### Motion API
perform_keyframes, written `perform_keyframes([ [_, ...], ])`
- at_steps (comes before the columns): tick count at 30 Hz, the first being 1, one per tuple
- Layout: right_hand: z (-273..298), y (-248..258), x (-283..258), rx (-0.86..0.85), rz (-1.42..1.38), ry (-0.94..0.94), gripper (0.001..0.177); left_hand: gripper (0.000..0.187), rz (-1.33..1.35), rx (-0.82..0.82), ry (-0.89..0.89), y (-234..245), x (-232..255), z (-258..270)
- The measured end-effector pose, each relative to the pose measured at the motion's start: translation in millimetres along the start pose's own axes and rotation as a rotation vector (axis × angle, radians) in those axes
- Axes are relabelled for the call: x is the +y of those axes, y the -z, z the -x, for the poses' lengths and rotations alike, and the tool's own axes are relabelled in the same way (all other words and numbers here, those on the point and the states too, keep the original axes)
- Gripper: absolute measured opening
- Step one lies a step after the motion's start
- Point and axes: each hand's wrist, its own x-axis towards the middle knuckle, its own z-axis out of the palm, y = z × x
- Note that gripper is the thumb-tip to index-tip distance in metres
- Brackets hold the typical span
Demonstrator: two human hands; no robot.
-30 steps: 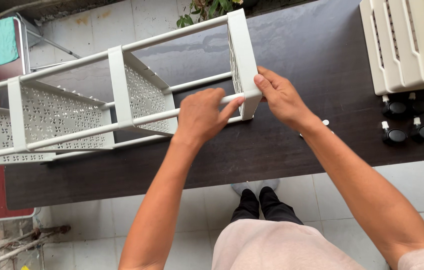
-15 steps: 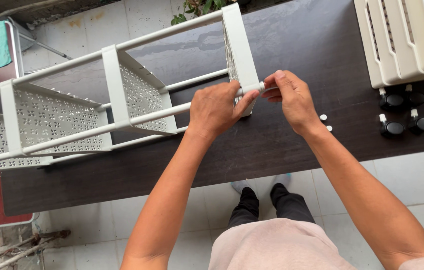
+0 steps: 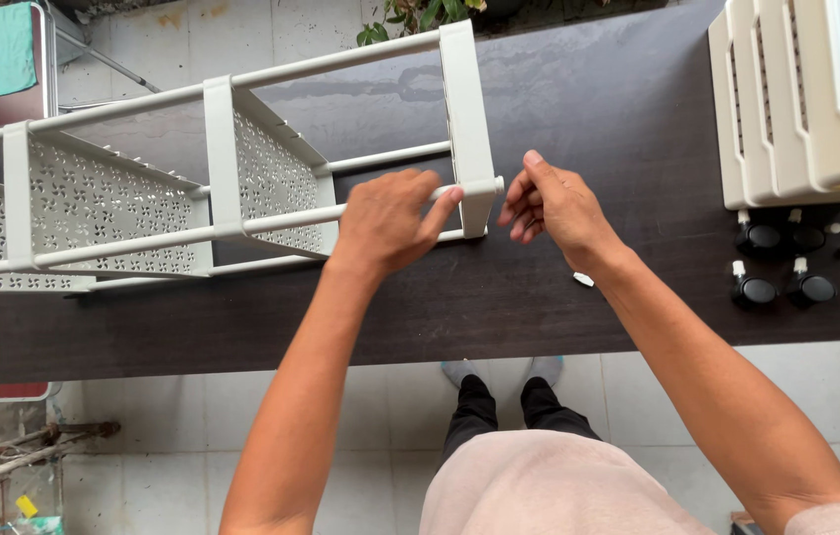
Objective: The person assembles a white plastic shelving unit on a dark table. They insert white plastic rods into the frame, attach perforated shelves, and secure the components by hand. The person handles the frame, rods, and shelves sequentially to build the unit.
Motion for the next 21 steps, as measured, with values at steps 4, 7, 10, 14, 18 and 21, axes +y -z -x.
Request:
perform_keyframes([
  [4,-1,-3,-3,-0.051,0.022,-0.046,0.055,0.059,-0.045,-0.163,0.153,4,-4,0],
  [7,-3,-6,-1,-0.069,0.028,-0.029,0.056,0.058,-0.024,-0.132,0.137,1,-4,2],
  [10,-5,-9,-4,-0.081,0.032,-0.046,0.055,0.06,0.002,-0.124,0.155,1,-4,0],
  [14,-4,-10,-1,-0.1,0.051,0.0,0.05,0.059,0.018,-0.189,0.209,-1,-3,1],
  [18,-3,-9,-4,-0.142,0.052,0.041,0.046,0.054,-0.013,-0.063,0.109,2,-1,1],
  [21,-4,-8,-11,-0.152,0.084,0.08,0.044,0.055,0.003,-0.099,0.137,4,1,0],
])
